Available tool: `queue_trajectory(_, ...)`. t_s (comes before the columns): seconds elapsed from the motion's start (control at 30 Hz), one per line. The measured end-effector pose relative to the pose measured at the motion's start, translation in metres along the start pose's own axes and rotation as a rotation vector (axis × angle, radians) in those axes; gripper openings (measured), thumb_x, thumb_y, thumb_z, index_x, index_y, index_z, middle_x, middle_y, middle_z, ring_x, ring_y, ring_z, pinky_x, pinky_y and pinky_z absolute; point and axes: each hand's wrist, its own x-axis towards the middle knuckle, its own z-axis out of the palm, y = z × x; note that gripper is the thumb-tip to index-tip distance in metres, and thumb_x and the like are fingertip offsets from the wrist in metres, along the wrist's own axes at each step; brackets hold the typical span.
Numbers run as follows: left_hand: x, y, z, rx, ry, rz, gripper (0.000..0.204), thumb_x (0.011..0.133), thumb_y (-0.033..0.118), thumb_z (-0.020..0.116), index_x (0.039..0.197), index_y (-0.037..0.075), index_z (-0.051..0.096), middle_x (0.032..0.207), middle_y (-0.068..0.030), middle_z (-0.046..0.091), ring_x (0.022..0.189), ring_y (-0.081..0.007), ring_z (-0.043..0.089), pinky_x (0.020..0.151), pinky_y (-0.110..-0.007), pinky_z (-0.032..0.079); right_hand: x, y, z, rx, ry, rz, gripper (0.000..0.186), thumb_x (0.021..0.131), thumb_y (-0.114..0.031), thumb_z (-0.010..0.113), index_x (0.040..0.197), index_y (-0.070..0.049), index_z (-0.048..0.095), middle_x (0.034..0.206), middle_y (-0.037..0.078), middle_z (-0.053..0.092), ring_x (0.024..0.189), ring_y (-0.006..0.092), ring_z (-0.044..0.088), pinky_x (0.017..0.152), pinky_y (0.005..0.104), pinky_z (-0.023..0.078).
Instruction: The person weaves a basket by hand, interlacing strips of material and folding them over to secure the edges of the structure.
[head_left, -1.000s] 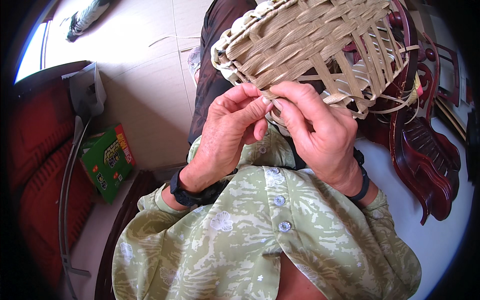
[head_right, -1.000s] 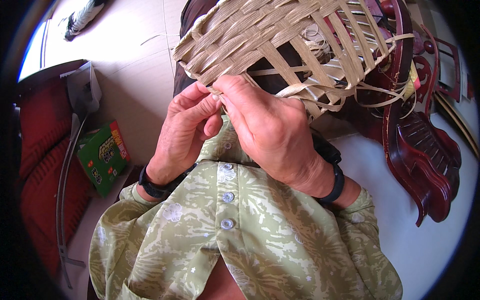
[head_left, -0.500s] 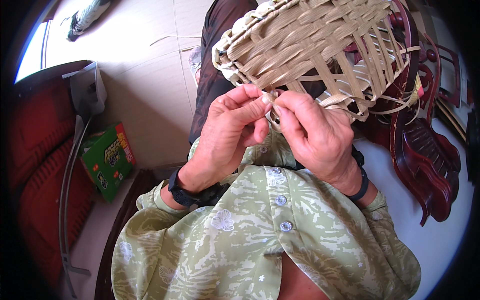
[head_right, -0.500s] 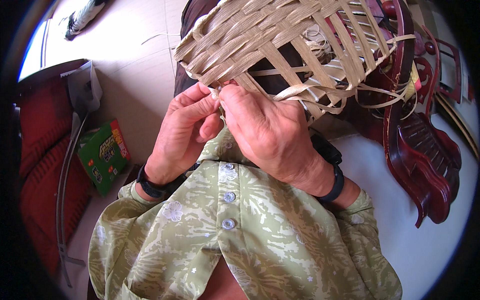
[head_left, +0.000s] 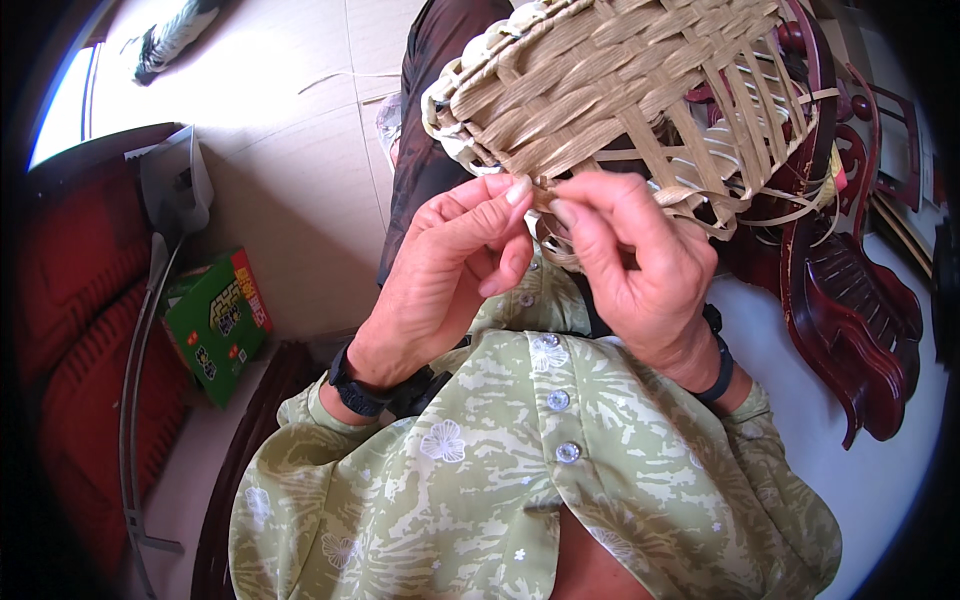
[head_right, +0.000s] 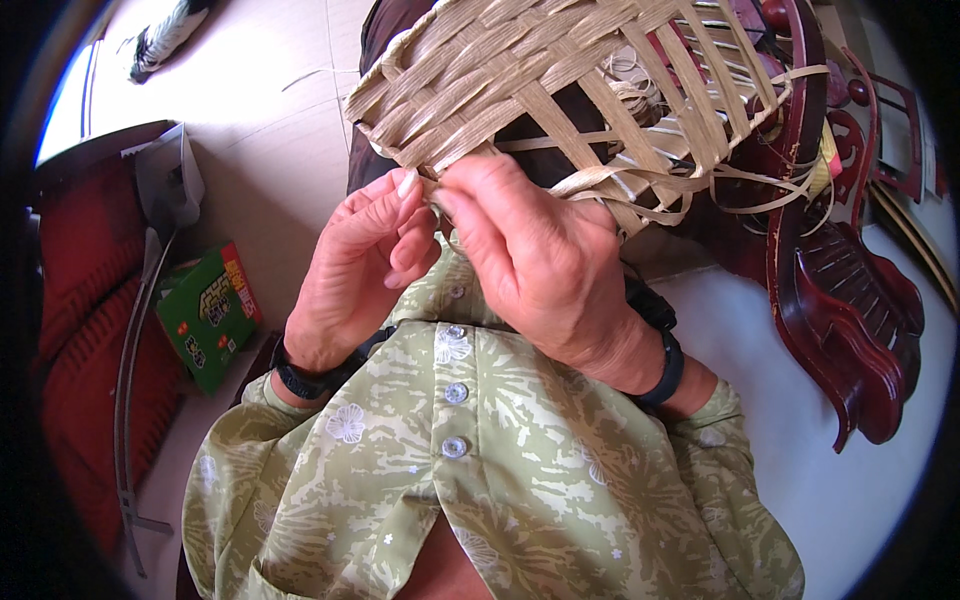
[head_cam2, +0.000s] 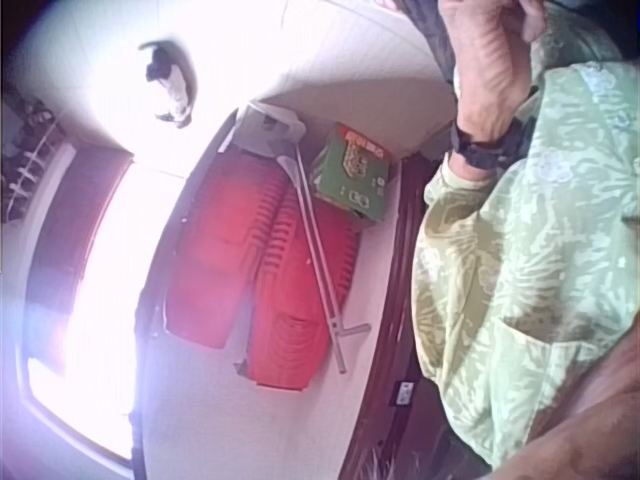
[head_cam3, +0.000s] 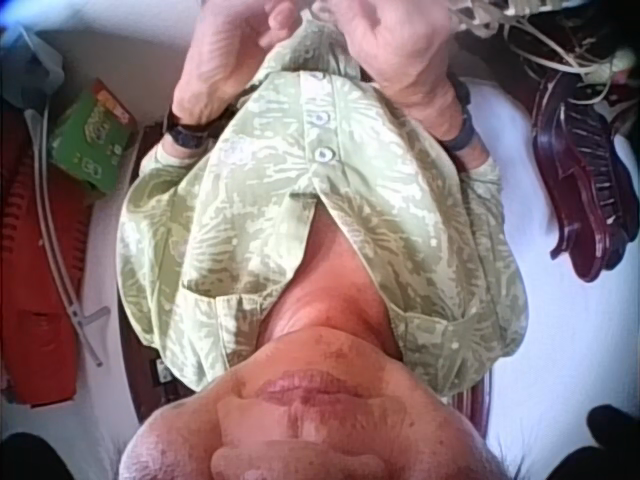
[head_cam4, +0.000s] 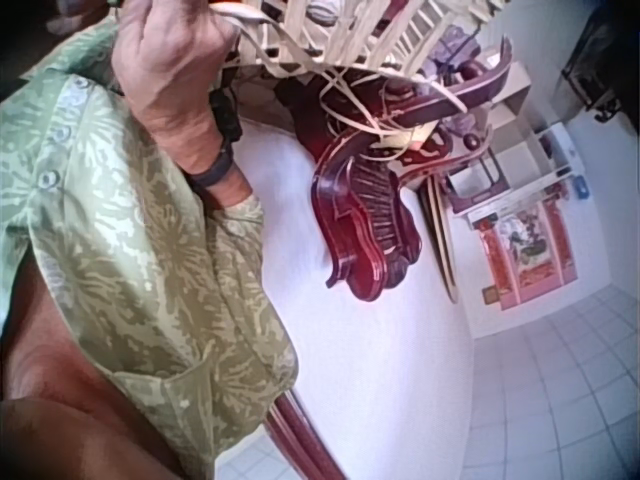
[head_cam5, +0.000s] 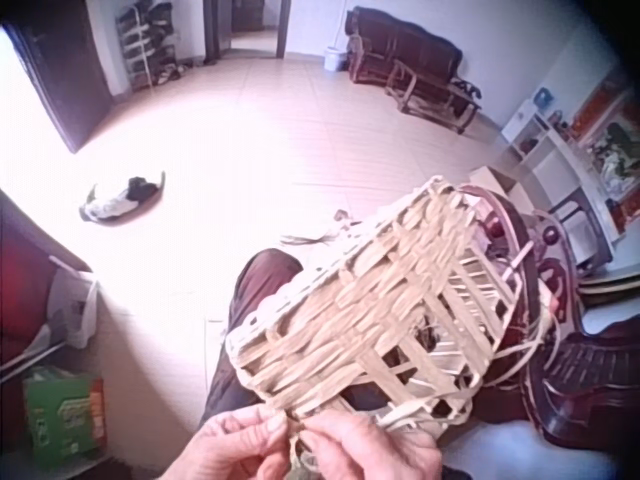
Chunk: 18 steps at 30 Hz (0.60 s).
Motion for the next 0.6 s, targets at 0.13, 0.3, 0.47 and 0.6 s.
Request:
queue_trajectory(0.13,0.003,-0.003,-0.004,-0.003,0.0,0.035,0.021,0.101,0.024,0.064,0.108,0.005,0.066,0.07,0.0019,0.058,0.057,-0.0049,0.046,0.053,-0.02,0.033,0.008,-0.002,-0.007,-0.014,-0.097,0.036,0.017,0.089,-0.001,0.069,0.104,-0.005,0.062,0.08,0.011,0.068,0.068,0.0286,0.07,0.058,0.037,0.053)
queue_trajectory(0.3,0.002,0.001,0.012,0.078,0.109,0.074,0.016,0.102,0.021,0.061,0.093,0.007,0.06,0.062,0.0049,0.047,0.051,-0.0037,0.034,0.051,-0.022,0.028,0.023,-0.004,-0.014,-0.003,-0.194,0.112,0.011,0.09,-0.004,0.068,0.099,-0.005,0.062,0.075,0.013,0.067,0.066,0.0304,0.069,0.056,0.0388,0.051)
queue_trajectory(0.47,0.002,-0.002,0.015,0.106,0.119,0.128,0.014,0.101,0.019,0.064,0.095,0.006,0.064,0.065,0.006,0.05,0.051,-0.003,0.036,0.05,-0.021,0.027,0.028,0.001,-0.021,0.02,-0.262,0.159,0.009,0.094,-0.002,0.067,0.103,0.0,0.068,0.076,0.002,0.073,0.063,0.0029,0.064,0.05,0.0236,0.047)
queue_trajectory(0.6,0.004,-0.006,0.012,0.098,0.121,0.161,0.01,0.099,0.016,0.066,0.1,0.005,0.068,0.072,0.0051,0.058,0.052,-0.0029,0.04,0.048,-0.02,0.029,0.035,0.0,-0.024,-0.045,-0.326,-0.001,0.01,0.089,-0.004,0.067,0.092,-0.003,0.058,0.068,0.015,0.063,0.063,0.0326,0.067,0.055,0.041,0.051)
